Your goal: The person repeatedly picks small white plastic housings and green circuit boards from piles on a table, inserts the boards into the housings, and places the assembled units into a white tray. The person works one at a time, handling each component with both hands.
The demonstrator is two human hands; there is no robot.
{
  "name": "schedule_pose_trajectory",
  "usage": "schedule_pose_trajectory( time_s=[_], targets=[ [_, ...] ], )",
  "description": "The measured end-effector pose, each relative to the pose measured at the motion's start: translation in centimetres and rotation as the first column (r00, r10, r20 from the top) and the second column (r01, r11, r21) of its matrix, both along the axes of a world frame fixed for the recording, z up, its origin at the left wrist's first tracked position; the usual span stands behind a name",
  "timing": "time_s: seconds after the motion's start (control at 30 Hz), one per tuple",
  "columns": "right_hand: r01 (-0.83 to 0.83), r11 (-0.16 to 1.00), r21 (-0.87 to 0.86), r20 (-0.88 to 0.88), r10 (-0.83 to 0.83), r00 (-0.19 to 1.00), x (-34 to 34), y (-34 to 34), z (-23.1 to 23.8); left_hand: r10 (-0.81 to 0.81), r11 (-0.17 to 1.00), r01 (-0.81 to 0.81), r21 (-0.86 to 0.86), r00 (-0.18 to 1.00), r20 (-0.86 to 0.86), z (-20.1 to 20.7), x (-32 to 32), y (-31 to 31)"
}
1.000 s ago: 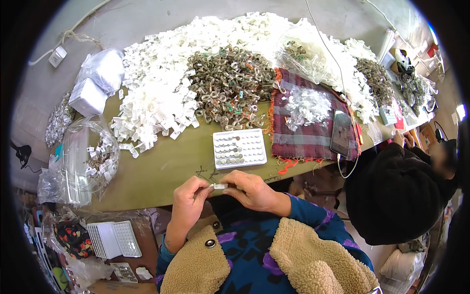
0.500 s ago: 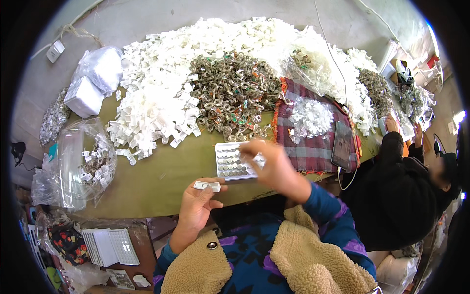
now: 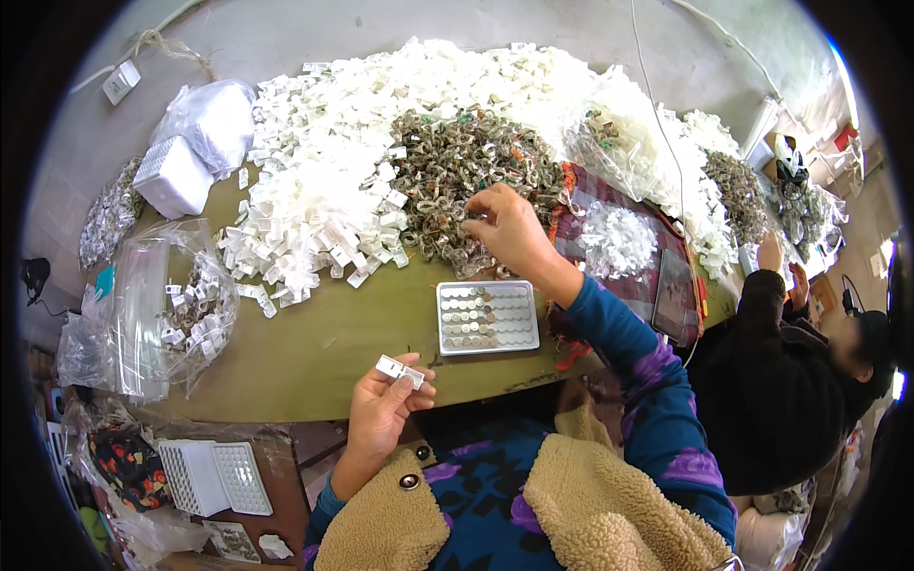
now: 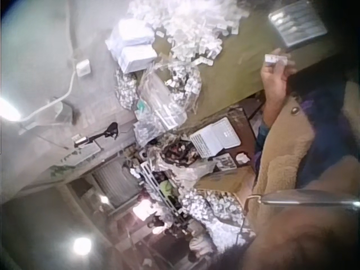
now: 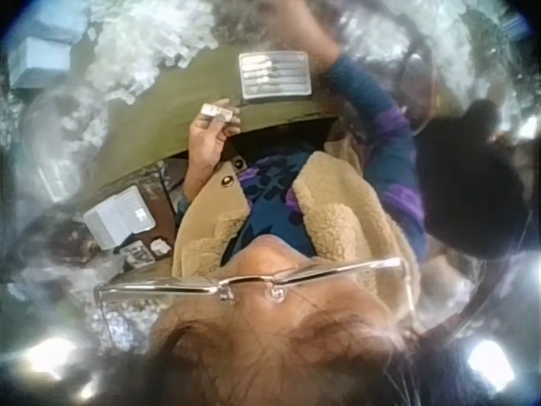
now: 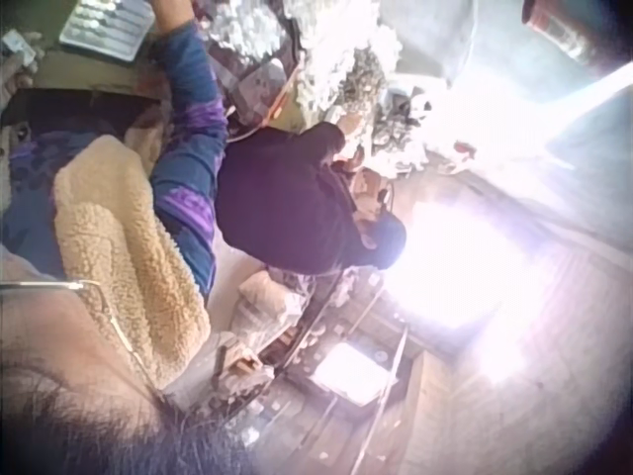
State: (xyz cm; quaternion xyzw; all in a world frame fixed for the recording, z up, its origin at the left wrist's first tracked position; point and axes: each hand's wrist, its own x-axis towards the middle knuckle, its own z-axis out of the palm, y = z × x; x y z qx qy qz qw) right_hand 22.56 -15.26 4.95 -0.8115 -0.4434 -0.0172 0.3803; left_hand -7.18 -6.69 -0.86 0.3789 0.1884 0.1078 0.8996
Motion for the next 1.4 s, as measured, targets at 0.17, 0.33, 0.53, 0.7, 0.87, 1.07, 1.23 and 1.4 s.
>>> schedule_pose_trajectory(
  time_s=[0.17,0.33,0.53,0.7,0.87,1.07,1.23,1.4],
  targets=[
    [-0.003,0.989,0.147,-0.248,0.040,0.968,1.4,0.6,2.8,0.016,1.000,-0.016,-0.027,1.000,0.015,-0.3,0.1,-0.1],
    [-0.016,0.912,0.411,-0.432,0.210,0.877,2.8,1.0,6.3,0.048,0.999,-0.048,-0.009,0.999,0.003,-0.2,-0.1,-0.3],
    [-0.140,0.974,0.180,-0.270,0.185,0.945,5.3,3.2,5.8,0.090,0.996,-0.090,0.004,0.996,0.021,-0.6,-0.1,-0.6],
    [-0.196,0.929,0.313,-0.399,0.316,0.861,3.8,4.7,5.9,0.120,0.992,-0.117,-0.051,0.991,0.057,-0.7,-0.2,-0.6],
    [-0.346,0.872,0.346,-0.489,0.483,0.726,-5.4,3.2,6.0,0.269,0.963,-0.269,-0.016,0.953,0.141,-0.2,-0.3,0.9],
    [-0.379,0.888,0.259,-0.824,0.408,0.393,-16.1,0.5,2.6,0.391,0.898,-0.427,0.108,0.885,0.254,0.9,-1.5,1.5],
    [-0.283,0.902,0.326,-0.945,0.316,-0.080,-16.8,0.1,0.5,0.267,0.839,-0.388,0.380,0.904,0.333,2.0,-2.1,2.5],
    [-0.263,0.883,0.389,-0.905,0.312,-0.289,-16.0,-1.2,-0.2,0.128,0.687,-0.350,0.637,0.921,0.368,2.9,-2.3,3.1]
  ],
)
